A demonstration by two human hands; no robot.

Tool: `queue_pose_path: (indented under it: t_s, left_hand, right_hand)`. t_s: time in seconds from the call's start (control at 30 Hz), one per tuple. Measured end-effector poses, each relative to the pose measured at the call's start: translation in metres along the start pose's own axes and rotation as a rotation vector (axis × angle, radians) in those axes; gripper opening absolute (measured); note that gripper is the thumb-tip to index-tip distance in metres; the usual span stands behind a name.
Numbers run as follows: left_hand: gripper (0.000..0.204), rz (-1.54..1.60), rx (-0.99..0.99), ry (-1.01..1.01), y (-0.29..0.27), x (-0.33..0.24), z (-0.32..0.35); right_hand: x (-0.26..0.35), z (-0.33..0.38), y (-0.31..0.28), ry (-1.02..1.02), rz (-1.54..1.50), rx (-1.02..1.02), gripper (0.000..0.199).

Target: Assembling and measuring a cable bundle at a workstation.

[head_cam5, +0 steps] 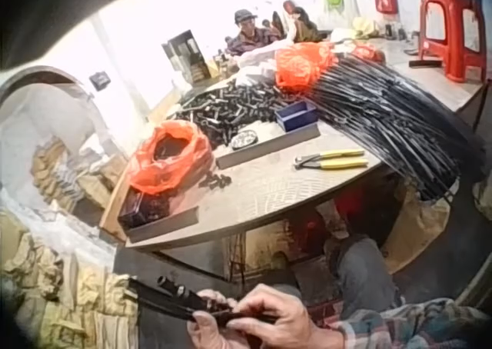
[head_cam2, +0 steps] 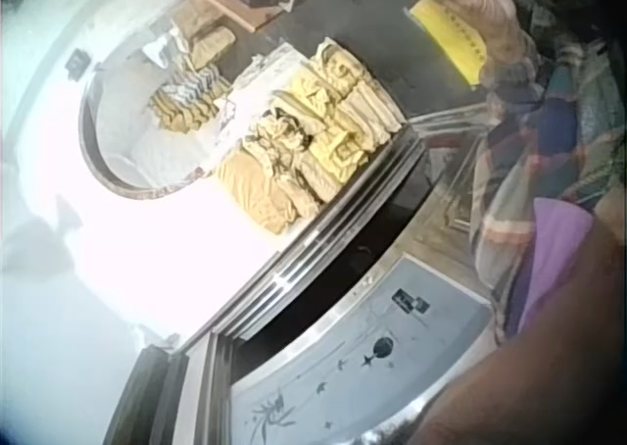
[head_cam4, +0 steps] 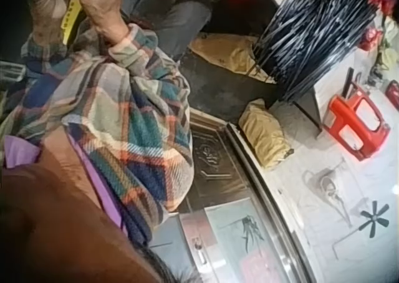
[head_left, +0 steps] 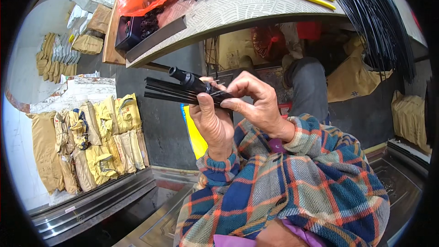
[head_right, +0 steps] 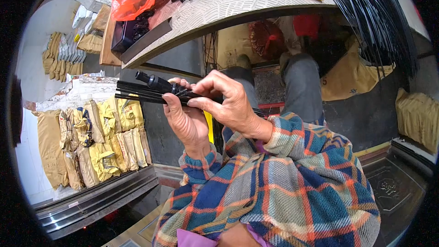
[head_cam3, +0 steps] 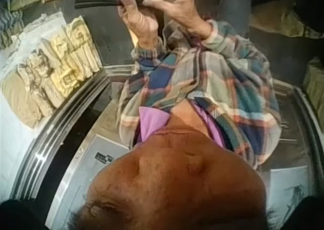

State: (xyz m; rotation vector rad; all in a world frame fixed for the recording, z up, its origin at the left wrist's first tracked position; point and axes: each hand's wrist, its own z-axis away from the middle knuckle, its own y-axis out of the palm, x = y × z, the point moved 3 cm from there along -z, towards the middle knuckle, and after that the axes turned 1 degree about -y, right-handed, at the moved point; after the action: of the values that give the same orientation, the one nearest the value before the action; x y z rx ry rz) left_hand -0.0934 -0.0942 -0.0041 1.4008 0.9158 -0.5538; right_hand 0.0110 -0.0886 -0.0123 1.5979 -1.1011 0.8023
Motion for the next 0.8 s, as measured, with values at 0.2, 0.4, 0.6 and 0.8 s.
queue_pose_path:
  t_s: [0.2, 0.4, 0.6, 0.8]
  left_hand:
    - [0.039, 0.026, 0.038, 0.005, 0.004, 0.001, 0.002]
    - [0.041, -0.018, 0.011, 0.042, 0.005, 0.002, 0.006]
    - [0.047, -0.166, -0.021, 0.240, 0.006, 0.001, 0.010]
    - [0.052, -0.277, 0.026, 0.285, 0.015, -0.002, 0.010]
  right_hand:
    - [0.004, -0.003, -0.002, -0.207, 0.175, 0.029, 0.018]
    - [0.012, -0.003, -0.001, -0.258, 0.217, 0.037, 0.019]
    - [0.010, -0.009, -0.006, -0.042, 0.057, 0.158, 0.015]
    - [0.016, -0.008, -0.007, 0.107, -0.050, 0.195, 0.012]
